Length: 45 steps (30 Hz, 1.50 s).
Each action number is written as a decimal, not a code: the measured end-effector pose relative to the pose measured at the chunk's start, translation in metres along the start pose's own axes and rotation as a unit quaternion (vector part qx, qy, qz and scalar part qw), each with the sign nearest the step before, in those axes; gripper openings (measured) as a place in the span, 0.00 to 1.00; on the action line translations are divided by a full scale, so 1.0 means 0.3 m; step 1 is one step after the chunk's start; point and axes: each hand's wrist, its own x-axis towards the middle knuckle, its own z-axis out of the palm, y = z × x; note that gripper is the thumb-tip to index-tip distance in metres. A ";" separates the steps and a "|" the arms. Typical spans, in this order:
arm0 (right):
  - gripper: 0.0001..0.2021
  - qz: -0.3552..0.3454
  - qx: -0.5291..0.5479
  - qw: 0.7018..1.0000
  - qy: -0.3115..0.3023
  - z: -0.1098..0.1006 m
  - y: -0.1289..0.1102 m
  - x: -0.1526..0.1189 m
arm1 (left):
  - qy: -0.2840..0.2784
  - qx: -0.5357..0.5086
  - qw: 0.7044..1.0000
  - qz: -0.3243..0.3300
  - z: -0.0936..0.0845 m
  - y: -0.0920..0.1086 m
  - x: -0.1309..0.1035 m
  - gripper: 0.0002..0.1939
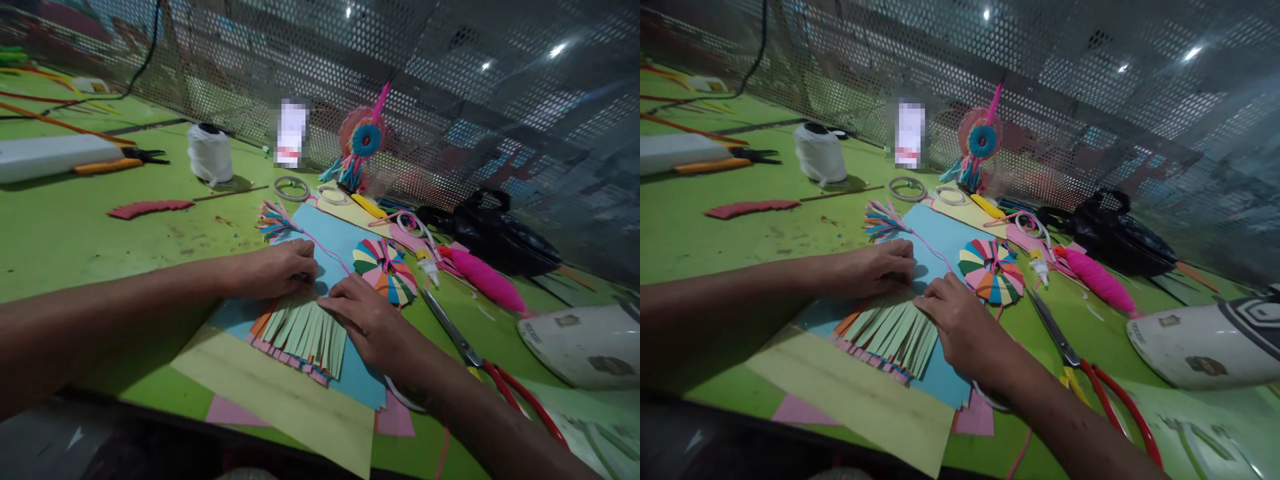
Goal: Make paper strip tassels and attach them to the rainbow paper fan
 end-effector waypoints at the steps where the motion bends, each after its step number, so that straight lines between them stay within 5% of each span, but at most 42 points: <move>1: 0.15 0.002 -0.003 1.000 -0.005 -0.001 -0.001 0.001 | -0.005 -0.004 1.000 0.008 -0.003 -0.010 0.000 0.06; 6: 0.14 0.011 -0.025 0.999 -0.039 -0.014 -0.012 0.012 | -0.008 -0.056 0.998 0.002 -0.033 -0.047 -0.005 0.08; 10: 0.15 0.016 -0.051 0.997 -0.063 -0.023 -0.019 0.021 | 0.033 -0.045 0.984 -0.170 -0.076 -0.003 -0.032 0.12; 13: 0.15 0.016 -0.070 0.995 -0.072 -0.023 -0.022 0.023 | -0.010 0.007 0.958 -0.286 -0.095 0.073 -0.069 0.18; 20: 0.13 0.018 -0.123 0.988 -0.093 -0.022 -0.039 0.026 | 0.020 0.081 0.927 -0.365 -0.027 0.165 -0.071 0.17; 27: 0.11 0.003 -0.113 0.992 -0.059 -0.010 -0.026 0.028 | 0.134 0.177 0.917 -0.332 -0.004 0.192 -0.134 0.20; 31: 0.10 0.001 -0.095 0.994 -0.049 -0.012 -0.022 0.029 | 0.121 0.169 0.917 -0.340 0.007 0.272 -0.235 0.23; 38: 0.20 -0.001 -0.045 0.999 -0.030 -0.020 -0.021 0.024 | 0.200 0.209 0.906 -0.309 0.138 0.421 -0.336 0.38; 41: 0.23 -0.013 -0.039 0.999 -0.022 -0.014 -0.008 0.021 | 0.188 0.211 0.920 -0.273 0.161 0.429 -0.362 0.36; 45: 0.21 -0.032 -0.052 0.998 -0.017 -0.003 0.008 0.019 | 0.116 0.200 0.947 -0.222 0.111 0.406 -0.376 0.37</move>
